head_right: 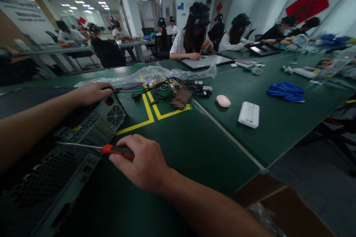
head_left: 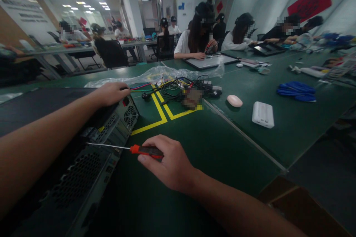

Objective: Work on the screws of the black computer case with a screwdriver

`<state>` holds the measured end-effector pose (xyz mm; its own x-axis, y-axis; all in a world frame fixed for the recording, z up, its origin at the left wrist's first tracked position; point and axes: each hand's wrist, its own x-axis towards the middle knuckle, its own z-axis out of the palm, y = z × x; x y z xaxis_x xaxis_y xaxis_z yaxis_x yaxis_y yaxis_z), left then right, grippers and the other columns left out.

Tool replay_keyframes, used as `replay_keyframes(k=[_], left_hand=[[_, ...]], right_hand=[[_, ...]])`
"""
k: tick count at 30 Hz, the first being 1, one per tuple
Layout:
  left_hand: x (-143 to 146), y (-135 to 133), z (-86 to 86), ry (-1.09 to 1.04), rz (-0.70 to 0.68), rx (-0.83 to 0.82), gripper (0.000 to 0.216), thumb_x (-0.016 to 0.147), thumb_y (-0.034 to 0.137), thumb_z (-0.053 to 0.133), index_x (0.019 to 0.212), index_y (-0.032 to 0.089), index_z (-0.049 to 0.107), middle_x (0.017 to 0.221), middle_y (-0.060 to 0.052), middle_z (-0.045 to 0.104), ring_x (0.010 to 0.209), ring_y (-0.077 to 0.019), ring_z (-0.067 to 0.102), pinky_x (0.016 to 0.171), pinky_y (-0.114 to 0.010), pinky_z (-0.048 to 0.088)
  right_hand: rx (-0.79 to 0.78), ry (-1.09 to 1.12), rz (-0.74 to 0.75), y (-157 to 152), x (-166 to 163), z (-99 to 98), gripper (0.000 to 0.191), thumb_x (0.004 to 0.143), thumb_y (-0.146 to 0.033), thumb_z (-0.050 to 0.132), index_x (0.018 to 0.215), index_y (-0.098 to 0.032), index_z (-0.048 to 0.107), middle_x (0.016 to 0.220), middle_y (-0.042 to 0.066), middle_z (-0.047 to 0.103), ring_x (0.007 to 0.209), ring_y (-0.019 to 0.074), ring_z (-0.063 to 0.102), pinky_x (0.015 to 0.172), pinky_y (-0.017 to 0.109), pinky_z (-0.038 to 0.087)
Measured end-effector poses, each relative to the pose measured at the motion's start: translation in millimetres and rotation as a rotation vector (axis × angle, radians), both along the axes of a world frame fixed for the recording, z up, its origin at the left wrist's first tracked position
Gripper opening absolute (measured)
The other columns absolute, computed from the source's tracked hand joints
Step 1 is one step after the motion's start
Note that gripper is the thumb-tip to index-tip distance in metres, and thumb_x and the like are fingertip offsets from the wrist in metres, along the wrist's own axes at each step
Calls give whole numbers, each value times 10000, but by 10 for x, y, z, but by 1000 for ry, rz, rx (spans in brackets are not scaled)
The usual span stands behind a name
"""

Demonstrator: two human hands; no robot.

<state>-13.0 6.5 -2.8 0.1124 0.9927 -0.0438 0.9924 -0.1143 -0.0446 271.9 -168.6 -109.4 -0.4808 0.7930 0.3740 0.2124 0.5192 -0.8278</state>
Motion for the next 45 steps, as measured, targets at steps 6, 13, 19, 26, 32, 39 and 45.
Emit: replay_keyframes(k=[6,13,19,26,32,39,45], left_hand=[[26,-27,16,-22,4,-9,761,1057,466,320,1490,52,790,1559,-248,800,1443,-416,744,1242,-467,568],[24,-20,25,-14,20,-8,752,1055,472,334,1493,71,794,1557,-232,810,1449,-411,747,1252,-456,560],[24,-25,20,-24,6,19,726,1049,458,345,1447,75,817,1517,-236,828,1396,-418,767,1236,-475,572],[1,-2,9,32,-8,20,773,1057,474,292,1477,67,798,1550,-253,807,1428,-417,755,1228,-472,572],[-35,43,-28,15,1,62,789,998,543,328,1440,148,848,1500,-177,850,1398,-374,780,1193,-409,593],[-70,96,-72,-5,12,105,715,990,519,394,1401,189,878,1457,-148,871,1359,-375,791,1166,-417,607],[-32,54,-51,31,19,95,724,1029,515,356,1443,190,853,1479,-147,859,1367,-340,790,1165,-371,593]], right_hand=[[-43,-69,22,-18,-16,20,283,1178,-512,719,1170,-250,827,1089,57,866,966,224,786,888,356,565],[-83,-53,-17,-55,-55,-26,349,1005,-457,863,1262,-295,692,950,-9,800,739,196,684,722,320,517],[-53,-28,-2,-35,-66,-25,193,983,-321,780,1123,-292,649,977,7,791,784,202,691,756,339,516],[-28,-28,-5,-16,-66,-22,150,1000,-321,785,1086,-281,670,1012,21,806,839,208,702,784,346,507],[-35,-28,-12,0,-61,-33,140,1006,-307,796,1069,-275,675,943,-6,770,759,183,641,761,335,479],[-30,-30,-21,19,-51,-33,128,1013,-308,780,1073,-274,672,898,-18,729,725,177,608,758,338,451],[-30,-8,-17,13,-43,-21,128,1013,-321,775,1075,-267,677,933,-5,747,766,184,639,765,336,444]])
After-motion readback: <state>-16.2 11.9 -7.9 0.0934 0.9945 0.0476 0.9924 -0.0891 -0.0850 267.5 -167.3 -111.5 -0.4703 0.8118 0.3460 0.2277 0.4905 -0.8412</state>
